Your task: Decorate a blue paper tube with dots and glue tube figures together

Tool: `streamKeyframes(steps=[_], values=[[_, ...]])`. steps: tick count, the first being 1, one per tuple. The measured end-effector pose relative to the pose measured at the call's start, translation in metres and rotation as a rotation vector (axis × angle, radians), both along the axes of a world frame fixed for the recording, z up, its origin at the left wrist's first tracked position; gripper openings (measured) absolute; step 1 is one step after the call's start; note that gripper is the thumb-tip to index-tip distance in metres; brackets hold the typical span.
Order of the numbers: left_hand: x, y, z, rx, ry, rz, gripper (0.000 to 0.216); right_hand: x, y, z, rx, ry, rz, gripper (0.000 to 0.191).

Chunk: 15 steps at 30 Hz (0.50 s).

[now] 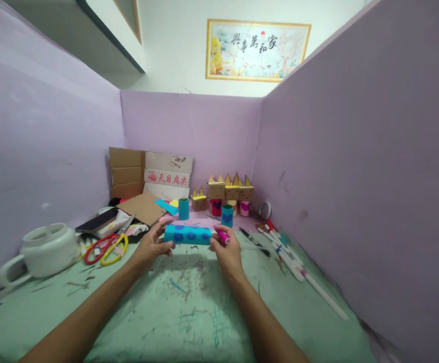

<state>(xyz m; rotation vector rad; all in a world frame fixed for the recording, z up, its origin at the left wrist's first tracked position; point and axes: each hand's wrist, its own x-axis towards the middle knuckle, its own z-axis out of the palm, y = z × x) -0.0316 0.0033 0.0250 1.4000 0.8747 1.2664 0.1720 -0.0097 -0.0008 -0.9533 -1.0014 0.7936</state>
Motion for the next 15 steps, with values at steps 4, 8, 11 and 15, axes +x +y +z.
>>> streamKeyframes(steps=[4, 8, 11, 15], values=[[-0.0033, 0.0059, -0.0048, 0.018, 0.008, -0.028, 0.058, 0.0005, -0.0022, 0.0039, -0.009, 0.026, 0.023, 0.042], [-0.0051, 0.0077, -0.0060, 0.014, 0.024, -0.038, 0.057, 0.0007, -0.0035, 0.0062, -0.024, 0.054, 0.067, 0.045], [-0.0060, 0.0074, -0.0049, -0.008, 0.039, -0.048, 0.060, 0.0022, -0.0028, 0.0063, -0.016, 0.061, 0.072, 0.046], [-0.0063, 0.0093, -0.0056, 0.002, 0.064, -0.038, 0.056, 0.0028, -0.0017, 0.0038, 0.015, 0.058, 0.077, 0.045]])
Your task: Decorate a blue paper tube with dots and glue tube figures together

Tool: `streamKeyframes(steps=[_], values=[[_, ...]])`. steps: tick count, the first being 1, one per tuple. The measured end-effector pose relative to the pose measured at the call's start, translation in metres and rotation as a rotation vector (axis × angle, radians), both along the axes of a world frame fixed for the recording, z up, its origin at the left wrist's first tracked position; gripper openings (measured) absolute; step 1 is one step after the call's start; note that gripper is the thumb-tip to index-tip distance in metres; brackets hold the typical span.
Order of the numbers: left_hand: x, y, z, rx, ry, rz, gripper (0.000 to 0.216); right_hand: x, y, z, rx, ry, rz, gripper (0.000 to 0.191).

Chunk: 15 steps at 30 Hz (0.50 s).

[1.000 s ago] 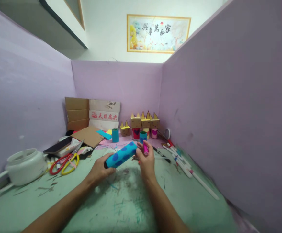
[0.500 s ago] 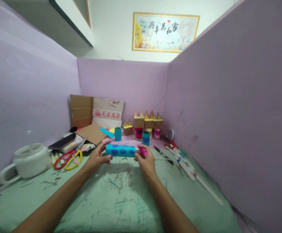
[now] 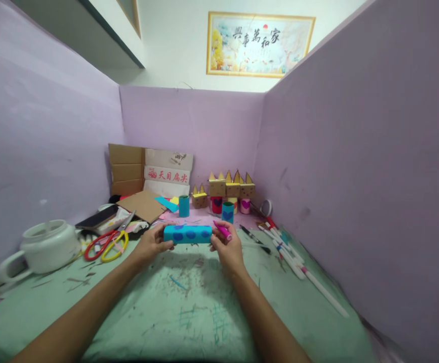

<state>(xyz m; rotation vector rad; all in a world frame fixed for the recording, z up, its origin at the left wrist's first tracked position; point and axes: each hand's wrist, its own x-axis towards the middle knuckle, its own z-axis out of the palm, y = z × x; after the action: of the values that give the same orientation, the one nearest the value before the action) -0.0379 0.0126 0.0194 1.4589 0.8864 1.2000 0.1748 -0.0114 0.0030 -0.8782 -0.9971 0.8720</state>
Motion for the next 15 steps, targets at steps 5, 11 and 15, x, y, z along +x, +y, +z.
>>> streamKeyframes(steps=[5, 11, 15], values=[[-0.002, 0.006, 0.001, -0.027, -0.024, 0.032, 0.046, 0.007, 0.005, 0.000, -0.041, 0.004, -0.024, 0.045], [-0.015, 0.029, 0.022, -0.199, -0.271, 0.401, 0.028, 0.052, 0.045, 0.035, -0.034, 0.051, -0.124, 0.039], [-0.013, 0.044, 0.049, -0.360, -0.228, 0.399, 0.012, 0.082, 0.088, 0.057, -0.011, 0.038, -0.217, 0.039]])
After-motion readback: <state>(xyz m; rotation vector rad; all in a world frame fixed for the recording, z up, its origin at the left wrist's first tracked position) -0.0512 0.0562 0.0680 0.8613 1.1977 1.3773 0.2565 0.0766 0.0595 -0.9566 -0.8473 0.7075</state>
